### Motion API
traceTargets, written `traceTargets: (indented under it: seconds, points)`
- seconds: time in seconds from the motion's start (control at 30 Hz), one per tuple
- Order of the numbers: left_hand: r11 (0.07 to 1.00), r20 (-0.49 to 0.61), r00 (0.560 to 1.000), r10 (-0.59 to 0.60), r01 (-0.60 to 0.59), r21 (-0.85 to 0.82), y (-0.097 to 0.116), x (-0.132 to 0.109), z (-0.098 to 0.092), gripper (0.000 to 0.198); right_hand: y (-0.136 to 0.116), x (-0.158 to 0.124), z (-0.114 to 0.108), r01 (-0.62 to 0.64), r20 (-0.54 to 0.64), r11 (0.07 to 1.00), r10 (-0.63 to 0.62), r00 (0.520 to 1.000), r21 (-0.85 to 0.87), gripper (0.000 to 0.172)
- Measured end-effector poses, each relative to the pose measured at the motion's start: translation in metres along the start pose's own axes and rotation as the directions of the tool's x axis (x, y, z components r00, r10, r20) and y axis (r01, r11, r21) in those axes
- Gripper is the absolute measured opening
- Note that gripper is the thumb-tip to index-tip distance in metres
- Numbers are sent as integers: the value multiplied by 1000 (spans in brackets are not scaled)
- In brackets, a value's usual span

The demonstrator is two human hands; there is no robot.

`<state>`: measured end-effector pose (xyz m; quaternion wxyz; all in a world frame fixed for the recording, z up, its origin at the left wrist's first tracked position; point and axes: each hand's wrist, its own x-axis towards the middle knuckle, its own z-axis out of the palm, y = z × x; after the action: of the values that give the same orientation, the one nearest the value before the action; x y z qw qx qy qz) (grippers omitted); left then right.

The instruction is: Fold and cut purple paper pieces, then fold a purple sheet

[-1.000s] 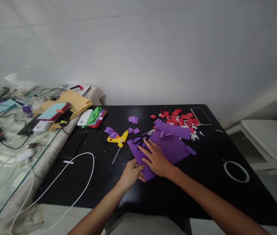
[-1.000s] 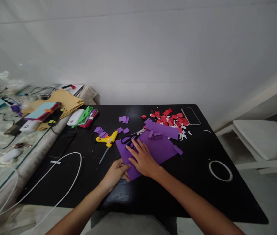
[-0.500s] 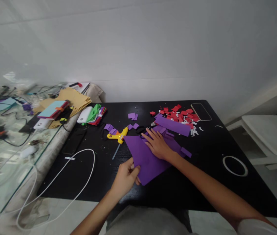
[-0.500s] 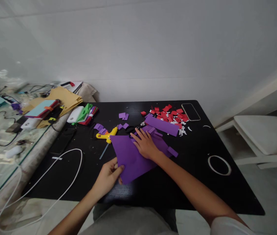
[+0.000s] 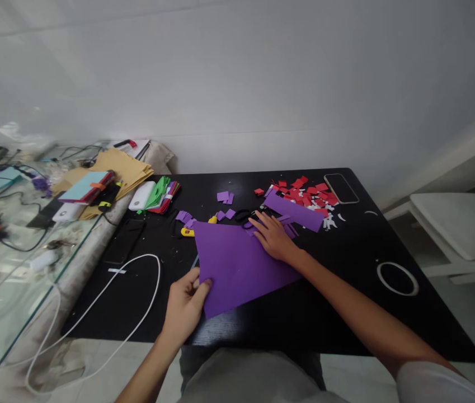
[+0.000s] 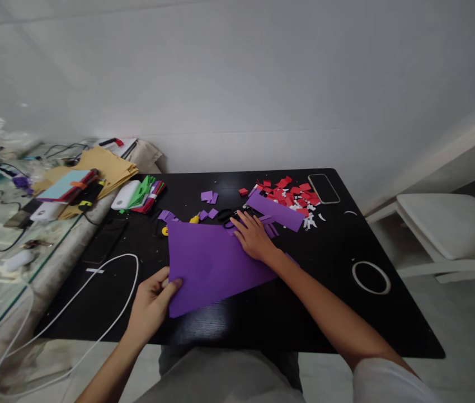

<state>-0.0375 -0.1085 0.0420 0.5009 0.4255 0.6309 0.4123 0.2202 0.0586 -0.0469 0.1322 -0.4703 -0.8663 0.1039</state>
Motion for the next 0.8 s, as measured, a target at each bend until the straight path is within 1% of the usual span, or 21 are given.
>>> traceTargets:
  seconds: [0.1,0.2,0.27,0.33,0.43,0.5,0.57,0.67,0.73,0.77,0.8]
  points:
    - [1000,-24,1000,15,-15,8,4,-3,-9,29,4,0,-3,-14,5,1000,14,1000,-12,50]
    - [1000,-56,998,13,-11,22,10,-5,-25,31,5,1,-3,-21,6,1000,21,1000,-11,51]
    - [1000,-56,998,3,-2,19,15,-8,-41,33,6,1,-3,-24,-2,1000,24,1000,-3,51]
    - [999,-15,999,-33,33,35,19,-11,-58,39,7,1,-1,-22,-20,1000,22,1000,8,50]
    - [995,7,997,-75,74,66,22,-16,-84,46,5,0,0,-1,-76,998,6,997,59,50]
    - [993,-3,997,-81,81,83,21,-21,-100,47,-1,-4,-3,33,-149,991,-13,989,131,49]
    - [991,-21,997,-70,72,114,20,-25,-113,46,-12,-10,-8,76,-237,972,-21,971,224,46]
    - [989,-84,995,-49,60,133,22,-30,-123,44,-36,-20,-22,106,-323,922,21,946,372,36]
    - [993,-142,989,-47,62,104,25,-31,-124,44,-51,-25,-31,102,-339,877,72,938,470,30]
    - [995,-169,984,-49,63,80,27,-30,-123,43,-57,-26,-35,85,-330,845,112,937,527,29]
    - [997,-192,980,-52,62,52,29,-30,-121,42,-62,-26,-38,43,-294,798,172,940,601,29]
